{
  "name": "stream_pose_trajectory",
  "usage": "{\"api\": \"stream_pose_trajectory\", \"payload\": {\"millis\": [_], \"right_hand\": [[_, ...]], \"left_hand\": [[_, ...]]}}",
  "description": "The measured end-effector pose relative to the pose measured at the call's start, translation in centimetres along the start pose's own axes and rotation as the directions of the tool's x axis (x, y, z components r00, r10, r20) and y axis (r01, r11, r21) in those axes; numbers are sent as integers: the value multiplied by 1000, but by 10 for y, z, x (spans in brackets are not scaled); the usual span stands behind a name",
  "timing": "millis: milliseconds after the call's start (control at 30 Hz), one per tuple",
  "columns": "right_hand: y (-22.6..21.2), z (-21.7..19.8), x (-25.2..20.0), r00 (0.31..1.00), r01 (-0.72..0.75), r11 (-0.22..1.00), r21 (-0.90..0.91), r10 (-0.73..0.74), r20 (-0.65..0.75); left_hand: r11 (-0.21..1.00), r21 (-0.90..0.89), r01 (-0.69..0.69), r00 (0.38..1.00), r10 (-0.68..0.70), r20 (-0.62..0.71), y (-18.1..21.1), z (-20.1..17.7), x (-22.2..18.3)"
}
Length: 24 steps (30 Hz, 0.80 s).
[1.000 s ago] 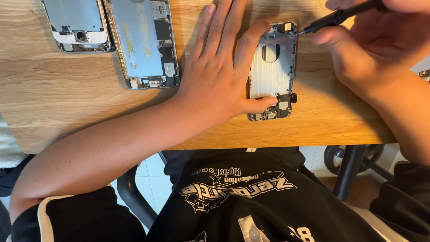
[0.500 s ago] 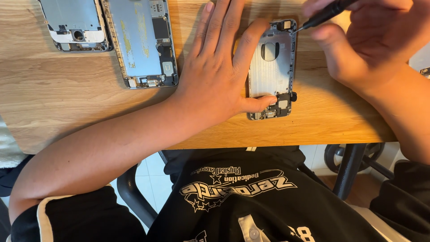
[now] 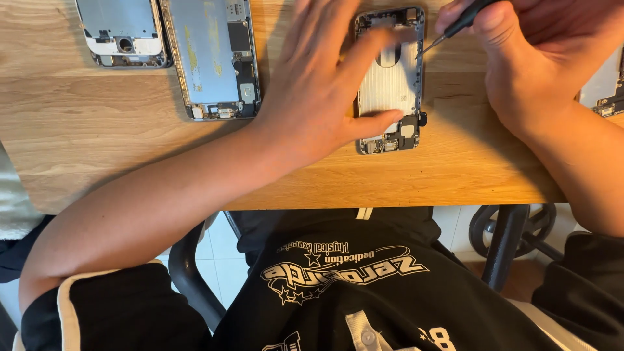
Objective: Securing a motherboard into a mobile phone chassis using a precision screwdriver.
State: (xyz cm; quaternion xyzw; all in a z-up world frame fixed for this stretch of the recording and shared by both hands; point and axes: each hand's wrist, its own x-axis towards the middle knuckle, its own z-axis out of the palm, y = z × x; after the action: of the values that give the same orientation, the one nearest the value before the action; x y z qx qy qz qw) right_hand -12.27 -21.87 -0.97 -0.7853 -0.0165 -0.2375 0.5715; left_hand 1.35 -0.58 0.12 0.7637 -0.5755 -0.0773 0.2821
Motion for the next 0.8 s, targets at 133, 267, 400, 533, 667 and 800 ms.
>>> {"api": "stream_pose_trajectory", "payload": {"millis": [133,267,400,533,667,800], "right_hand": [[1,4,-1,1000,-7,999,53,8,-16],[-1,6,-4,1000,11,998,56,-11,-1],[-1,4,-10,998,-53,996,68,55,-29],[-10,-2,-5,994,61,996,-68,-54,98],[-6,-7,3,932,216,976,7,-208,296],[-2,-8,0,932,217,972,85,-233,277]], "left_hand": [[972,-221,-73,989,42,-144,2,1,1],[962,-268,-44,983,-6,-181,7,1,2],[968,-238,-85,968,23,-251,6,0,5],[987,-34,-160,952,145,-269,-8,6,3],[988,94,-119,969,137,-208,-6,2,-1],[974,184,-132,966,168,-195,-6,0,-3]]}}
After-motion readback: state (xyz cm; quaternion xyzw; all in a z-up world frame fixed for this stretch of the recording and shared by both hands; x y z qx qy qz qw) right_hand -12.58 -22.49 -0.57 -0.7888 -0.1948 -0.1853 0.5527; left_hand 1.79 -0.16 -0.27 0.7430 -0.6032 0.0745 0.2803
